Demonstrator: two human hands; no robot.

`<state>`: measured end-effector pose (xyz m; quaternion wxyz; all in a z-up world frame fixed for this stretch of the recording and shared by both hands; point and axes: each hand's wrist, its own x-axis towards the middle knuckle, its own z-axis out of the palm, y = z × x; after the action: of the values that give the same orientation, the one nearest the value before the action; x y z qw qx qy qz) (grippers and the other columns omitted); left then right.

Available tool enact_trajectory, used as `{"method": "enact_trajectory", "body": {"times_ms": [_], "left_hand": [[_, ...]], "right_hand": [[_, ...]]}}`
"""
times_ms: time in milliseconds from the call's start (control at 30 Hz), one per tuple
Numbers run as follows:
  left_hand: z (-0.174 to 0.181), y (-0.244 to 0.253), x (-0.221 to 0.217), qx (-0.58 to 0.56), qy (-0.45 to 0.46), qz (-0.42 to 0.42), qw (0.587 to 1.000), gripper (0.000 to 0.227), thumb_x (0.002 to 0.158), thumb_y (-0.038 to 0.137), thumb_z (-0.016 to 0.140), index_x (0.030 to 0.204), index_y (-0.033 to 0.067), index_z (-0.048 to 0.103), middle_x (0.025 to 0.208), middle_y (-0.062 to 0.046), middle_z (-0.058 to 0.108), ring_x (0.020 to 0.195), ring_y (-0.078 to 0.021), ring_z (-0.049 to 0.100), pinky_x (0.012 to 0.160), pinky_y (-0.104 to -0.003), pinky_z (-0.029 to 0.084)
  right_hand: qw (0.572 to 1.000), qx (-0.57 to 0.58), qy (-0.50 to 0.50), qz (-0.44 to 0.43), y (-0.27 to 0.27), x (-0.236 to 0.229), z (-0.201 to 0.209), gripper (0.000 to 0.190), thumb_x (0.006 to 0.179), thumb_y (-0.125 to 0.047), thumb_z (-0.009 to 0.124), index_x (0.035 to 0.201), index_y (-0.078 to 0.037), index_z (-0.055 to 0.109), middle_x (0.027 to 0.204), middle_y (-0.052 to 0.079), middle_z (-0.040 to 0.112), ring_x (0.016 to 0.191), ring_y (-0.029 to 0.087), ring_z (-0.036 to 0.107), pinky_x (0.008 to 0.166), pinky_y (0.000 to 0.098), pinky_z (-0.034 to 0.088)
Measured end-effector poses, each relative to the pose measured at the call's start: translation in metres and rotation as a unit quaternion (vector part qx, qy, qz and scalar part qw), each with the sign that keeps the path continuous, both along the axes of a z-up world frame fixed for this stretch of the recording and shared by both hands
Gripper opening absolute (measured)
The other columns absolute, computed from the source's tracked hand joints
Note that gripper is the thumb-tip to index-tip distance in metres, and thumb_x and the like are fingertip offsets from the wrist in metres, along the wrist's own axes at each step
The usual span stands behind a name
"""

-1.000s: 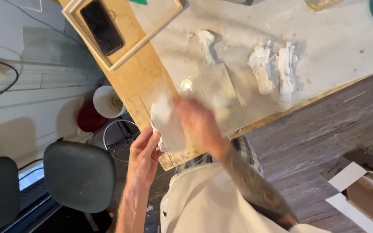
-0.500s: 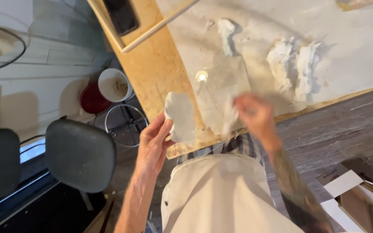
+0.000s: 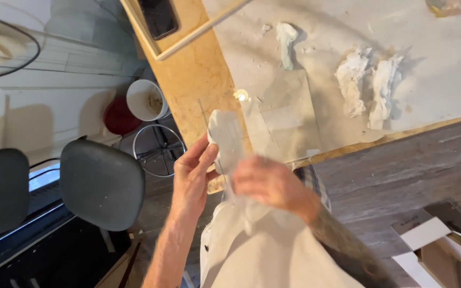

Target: Cleaning a small rectangular glass pane using a spray cleaner and paper towels on a workbench in a workshop.

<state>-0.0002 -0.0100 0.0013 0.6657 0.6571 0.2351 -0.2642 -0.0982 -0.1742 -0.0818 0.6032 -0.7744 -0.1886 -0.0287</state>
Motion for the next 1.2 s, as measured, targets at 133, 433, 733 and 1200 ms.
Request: {"method": "enact_trajectory", "body": {"times_ms": [133, 433, 733, 1200], "left_hand": [[0.016, -0.005, 0.001, 0.025, 0.004, -0.004, 1.000, 0.043, 0.092, 0.013, 0.071, 0.134, 0.0020, 0.067, 0.116, -0.012, 0.076, 0.091, -0.0197, 0.074, 0.070, -0.039, 0.067], [0.001, 0.002, -0.001, 0.026, 0.001, -0.004, 1.000, 0.039, 0.095, 0.011, 0.069, 0.134, 0.0046, 0.067, 0.112, -0.012, 0.076, 0.091, -0.0214, 0.075, 0.072, -0.038, 0.067], [0.001, 0.008, 0.004, 0.073, 0.042, -0.058, 0.995, 0.057, 0.090, 0.021, 0.060, 0.145, 0.0097, 0.055, 0.146, -0.010, 0.062, 0.130, -0.0320, 0.065, 0.095, -0.047, 0.065], [-0.018, 0.022, -0.004, 0.121, 0.072, -0.002, 0.990, 0.051, 0.086, 0.025, 0.073, 0.136, 0.0142, 0.070, 0.115, -0.001, 0.076, 0.093, -0.0129, 0.070, 0.065, -0.026, 0.054]], "right_hand": [[0.981, 0.103, 0.090, -0.140, -0.050, -0.016, -0.050, 0.014, 0.093, -0.016, 0.070, 0.102, -0.008, 0.079, 0.112, 0.010, 0.073, 0.106, 0.028, 0.065, 0.094, 0.0412, 0.054], [0.940, 0.187, 0.182, -0.220, -0.050, -0.045, -0.058, 0.011, 0.085, -0.006, 0.073, 0.092, -0.009, 0.081, 0.103, 0.004, 0.073, 0.105, 0.023, 0.064, 0.099, 0.0360, 0.052], [0.958, 0.030, 0.059, -0.279, -0.031, -0.044, -0.047, 0.028, 0.102, 0.002, 0.051, 0.115, -0.011, 0.072, 0.123, 0.008, 0.071, 0.123, 0.027, 0.066, 0.112, 0.0396, 0.052], [0.885, -0.172, 0.207, -0.381, -0.073, -0.016, -0.056, 0.026, 0.102, -0.003, 0.061, 0.127, -0.005, 0.070, 0.093, 0.006, 0.061, 0.082, 0.019, 0.057, 0.070, 0.0295, 0.047]]}}
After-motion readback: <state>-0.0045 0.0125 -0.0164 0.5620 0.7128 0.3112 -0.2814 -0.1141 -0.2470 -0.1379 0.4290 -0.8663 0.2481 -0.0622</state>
